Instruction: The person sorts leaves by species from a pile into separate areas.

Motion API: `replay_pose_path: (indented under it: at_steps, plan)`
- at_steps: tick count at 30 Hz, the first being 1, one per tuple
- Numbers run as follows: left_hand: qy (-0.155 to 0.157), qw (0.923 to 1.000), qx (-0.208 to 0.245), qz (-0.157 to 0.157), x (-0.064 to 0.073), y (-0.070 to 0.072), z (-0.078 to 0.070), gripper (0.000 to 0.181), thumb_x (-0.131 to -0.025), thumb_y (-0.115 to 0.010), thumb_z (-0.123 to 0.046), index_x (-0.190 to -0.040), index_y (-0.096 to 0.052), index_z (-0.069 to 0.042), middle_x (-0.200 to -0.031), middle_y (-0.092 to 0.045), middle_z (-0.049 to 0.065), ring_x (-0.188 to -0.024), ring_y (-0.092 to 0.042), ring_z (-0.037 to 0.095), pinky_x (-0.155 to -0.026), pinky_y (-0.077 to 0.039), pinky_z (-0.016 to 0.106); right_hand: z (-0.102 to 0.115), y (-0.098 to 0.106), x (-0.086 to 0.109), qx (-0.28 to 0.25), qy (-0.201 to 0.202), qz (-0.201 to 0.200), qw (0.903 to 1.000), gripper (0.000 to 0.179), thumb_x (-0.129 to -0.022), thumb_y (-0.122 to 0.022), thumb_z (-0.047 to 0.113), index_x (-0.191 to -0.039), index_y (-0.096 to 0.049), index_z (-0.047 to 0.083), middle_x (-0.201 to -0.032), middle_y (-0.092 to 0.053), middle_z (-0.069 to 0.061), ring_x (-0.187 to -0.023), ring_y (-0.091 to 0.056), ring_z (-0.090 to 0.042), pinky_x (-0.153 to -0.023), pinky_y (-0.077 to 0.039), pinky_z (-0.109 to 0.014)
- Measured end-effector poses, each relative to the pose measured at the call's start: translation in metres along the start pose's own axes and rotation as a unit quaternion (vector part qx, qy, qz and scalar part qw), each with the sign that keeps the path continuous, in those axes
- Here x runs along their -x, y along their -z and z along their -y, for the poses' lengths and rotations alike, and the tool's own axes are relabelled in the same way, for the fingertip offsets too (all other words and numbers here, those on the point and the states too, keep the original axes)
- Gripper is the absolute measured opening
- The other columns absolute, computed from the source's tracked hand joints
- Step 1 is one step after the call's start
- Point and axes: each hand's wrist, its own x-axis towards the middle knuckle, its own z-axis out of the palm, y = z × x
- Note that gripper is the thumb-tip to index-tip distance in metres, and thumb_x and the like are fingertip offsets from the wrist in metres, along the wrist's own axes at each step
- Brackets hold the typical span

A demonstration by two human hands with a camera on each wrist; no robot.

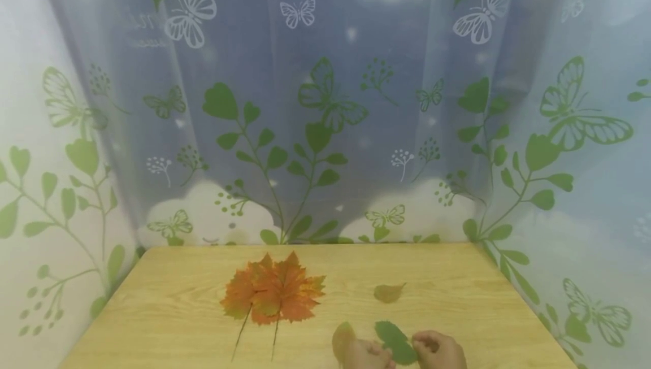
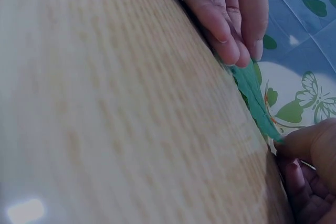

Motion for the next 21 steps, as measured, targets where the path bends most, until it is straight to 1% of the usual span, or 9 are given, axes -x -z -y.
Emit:
replay_pose_path:
  at_steps: [3,6,8,10,11,13,15,18,21]
  plan:
    - [-0.005,0.9997,0.015,0.018,0.001,0.002,0.002,0.018,-0.082,-0.074,-0.014,-0.065,-0.072,-0.009,-0.057,-0.065,-0.001,-0.052,-0.062,0.011,-0.051,-0.051,0.028,0.001,0.001,0.001,-0.001,-0.004,0.006,1.0000,0.019,-0.082,-0.074,0.021,-0.094,-0.075,0.007,-0.082,-0.071,0.000,-0.070,-0.062,-0.011,-0.061,-0.047,-0.025]
    - [-0.029,0.9979,0.043,0.039,0.005,0.007,-0.003,0.015,-0.081,-0.073,-0.012,-0.068,-0.072,-0.006,-0.059,-0.067,0.002,-0.053,-0.063,0.012,-0.052,-0.052,0.027,0.001,0.001,0.001,-0.006,-0.008,0.010,0.9999,0.021,-0.082,-0.075,0.024,-0.094,-0.075,0.007,-0.082,-0.072,-0.001,-0.070,-0.062,-0.011,-0.061,-0.047,-0.025]
    - [-0.046,0.9944,0.069,0.066,0.008,0.013,-0.014,0.011,-0.082,-0.073,-0.010,-0.073,-0.073,-0.004,-0.061,-0.068,0.003,-0.055,-0.064,0.013,-0.054,-0.053,0.027,0.000,0.002,0.001,-0.006,-0.006,0.007,0.9999,0.024,-0.081,-0.075,0.027,-0.094,-0.075,0.007,-0.081,-0.071,0.000,-0.070,-0.062,-0.011,-0.061,-0.047,-0.025]
    - [-0.067,0.9885,0.086,0.105,0.012,0.025,-0.029,0.008,-0.083,-0.072,-0.009,-0.078,-0.073,-0.003,-0.065,-0.069,0.006,-0.058,-0.066,0.015,-0.057,-0.055,0.028,0.000,0.002,0.001,-0.003,0.000,0.002,1.0000,0.028,-0.081,-0.076,0.032,-0.095,-0.075,0.008,-0.081,-0.071,0.001,-0.070,-0.063,-0.011,-0.061,-0.048,-0.026]
    - [-0.077,0.9858,0.084,0.124,0.014,0.032,-0.039,0.007,-0.084,-0.072,-0.010,-0.082,-0.074,-0.003,-0.067,-0.069,0.006,-0.060,-0.067,0.015,-0.059,-0.056,0.029,-0.001,0.002,0.000,-0.003,0.002,0.000,1.0000,0.028,-0.081,-0.075,0.032,-0.095,-0.075,0.008,-0.081,-0.070,0.001,-0.071,-0.063,-0.011,-0.062,-0.048,-0.026]
    - [-0.111,0.9797,0.064,0.154,0.016,0.049,-0.057,0.009,-0.086,-0.071,-0.013,-0.089,-0.075,-0.005,-0.073,-0.071,0.003,-0.064,-0.067,0.013,-0.062,-0.056,0.027,-0.001,0.002,0.000,-0.001,0.011,-0.002,0.9999,0.031,-0.081,-0.075,0.034,-0.096,-0.074,0.007,-0.081,-0.070,0.001,-0.071,-0.063,-0.011,-0.062,-0.049,-0.026]
    - [-0.158,0.9720,0.032,0.171,0.017,0.066,-0.072,0.013,-0.087,-0.071,-0.016,-0.094,-0.075,-0.007,-0.078,-0.071,0.001,-0.068,-0.066,0.009,-0.063,-0.055,0.025,-0.001,0.001,0.000,0.000,0.014,-0.004,0.9999,0.029,-0.082,-0.075,0.031,-0.097,-0.074,0.007,-0.081,-0.070,0.002,-0.070,-0.063,-0.011,-0.062,-0.049,-0.026]
    - [-0.222,0.9615,-0.020,0.161,0.014,0.089,-0.085,0.016,-0.087,-0.071,-0.019,-0.098,-0.075,-0.008,-0.083,-0.071,-0.004,-0.069,-0.063,0.003,-0.062,-0.052,0.020,-0.001,0.001,0.001,0.001,0.019,-0.006,0.9998,0.024,-0.083,-0.074,0.026,-0.096,-0.074,0.006,-0.081,-0.070,0.001,-0.070,-0.062,-0.011,-0.062,-0.048,-0.024]
    - [-0.266,0.9512,-0.052,0.147,0.011,0.108,-0.086,0.018,-0.087,-0.071,-0.018,-0.100,-0.074,-0.006,-0.086,-0.072,-0.003,-0.071,-0.063,0.002,-0.064,-0.051,0.017,0.000,0.000,0.002,0.002,0.012,-0.008,0.9999,0.021,-0.082,-0.074,0.023,-0.095,-0.075,0.007,-0.079,-0.070,0.002,-0.069,-0.062,-0.011,-0.061,-0.048,-0.023]
